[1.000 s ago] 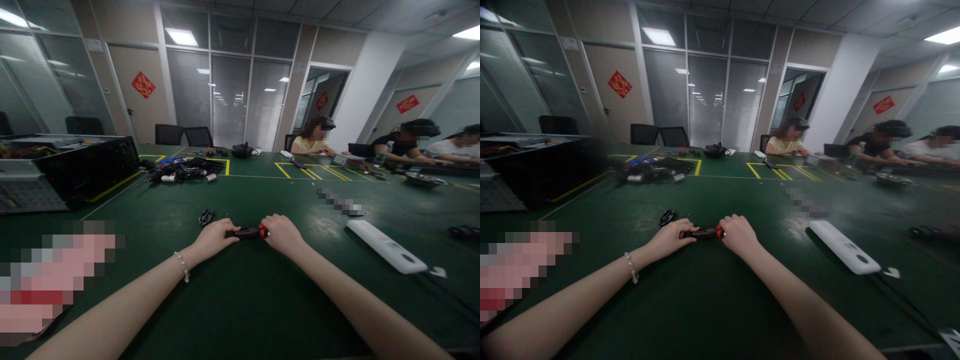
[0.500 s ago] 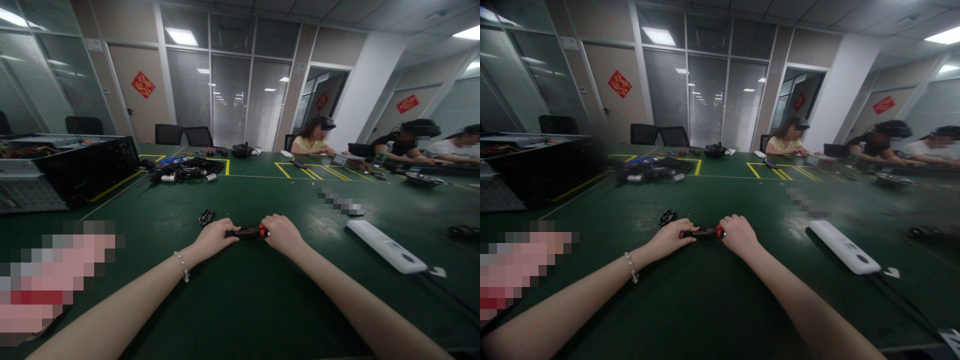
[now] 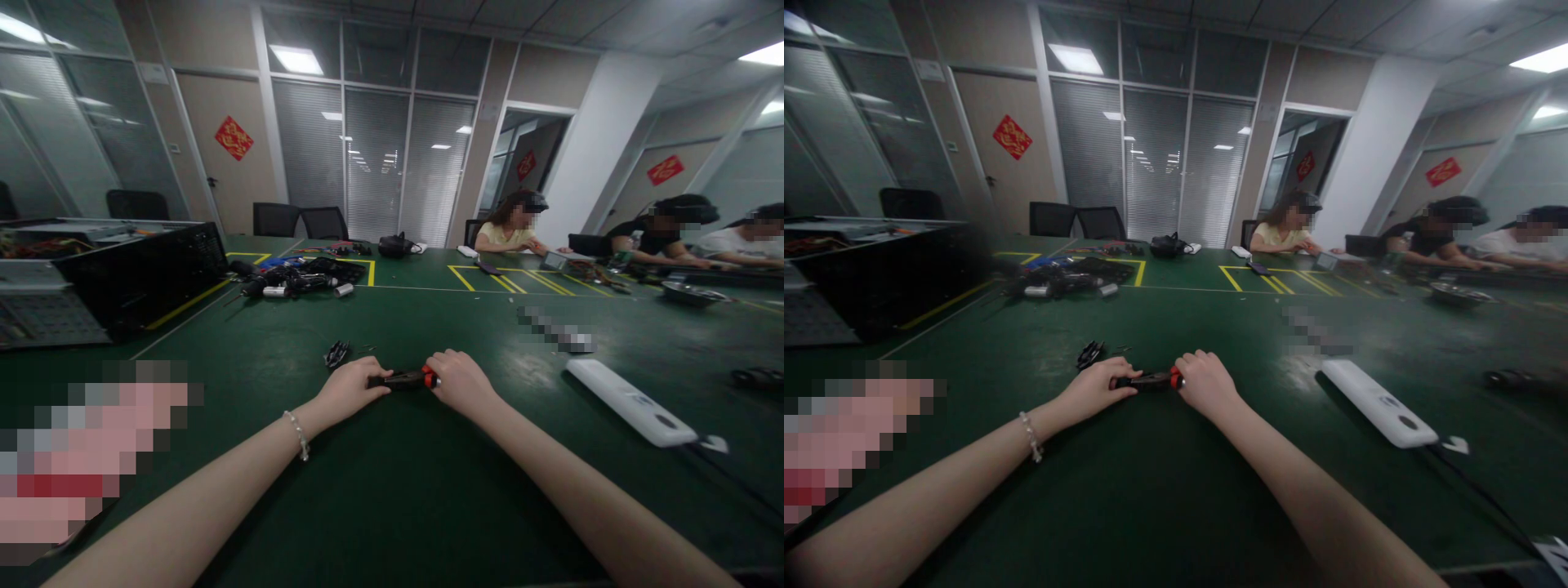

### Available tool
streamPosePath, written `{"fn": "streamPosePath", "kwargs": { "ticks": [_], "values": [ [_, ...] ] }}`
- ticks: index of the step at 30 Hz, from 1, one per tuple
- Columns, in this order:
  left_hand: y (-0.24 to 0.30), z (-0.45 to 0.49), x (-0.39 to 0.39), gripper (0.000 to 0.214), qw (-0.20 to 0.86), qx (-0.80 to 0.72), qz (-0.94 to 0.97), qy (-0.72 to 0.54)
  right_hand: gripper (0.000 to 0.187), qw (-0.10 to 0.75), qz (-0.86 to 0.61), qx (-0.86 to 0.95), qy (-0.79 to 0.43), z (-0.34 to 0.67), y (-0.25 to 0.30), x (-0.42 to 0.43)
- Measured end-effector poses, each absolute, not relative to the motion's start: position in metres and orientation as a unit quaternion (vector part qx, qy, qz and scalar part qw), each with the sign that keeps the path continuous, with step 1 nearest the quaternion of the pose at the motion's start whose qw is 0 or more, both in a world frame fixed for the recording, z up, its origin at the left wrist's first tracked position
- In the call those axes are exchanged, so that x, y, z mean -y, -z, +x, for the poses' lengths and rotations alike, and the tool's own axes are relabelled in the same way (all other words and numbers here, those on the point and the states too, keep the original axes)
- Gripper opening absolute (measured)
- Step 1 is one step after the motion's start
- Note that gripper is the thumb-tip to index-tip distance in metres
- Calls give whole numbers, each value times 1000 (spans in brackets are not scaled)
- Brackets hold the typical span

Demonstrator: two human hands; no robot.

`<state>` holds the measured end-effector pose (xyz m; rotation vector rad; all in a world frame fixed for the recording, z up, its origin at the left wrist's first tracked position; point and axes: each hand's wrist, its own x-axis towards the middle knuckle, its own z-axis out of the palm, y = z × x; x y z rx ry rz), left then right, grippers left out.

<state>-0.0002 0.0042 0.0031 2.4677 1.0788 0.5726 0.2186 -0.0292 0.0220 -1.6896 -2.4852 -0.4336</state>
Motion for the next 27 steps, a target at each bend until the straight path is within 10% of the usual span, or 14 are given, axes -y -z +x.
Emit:
{"fn": "streamPosePath", "kwargs": {
  "ticks": [27],
  "values": [
    [-8,1,0,31,187,-400,878,-187,19,33,-562,814,145,217,-23,30]
  ]
}}
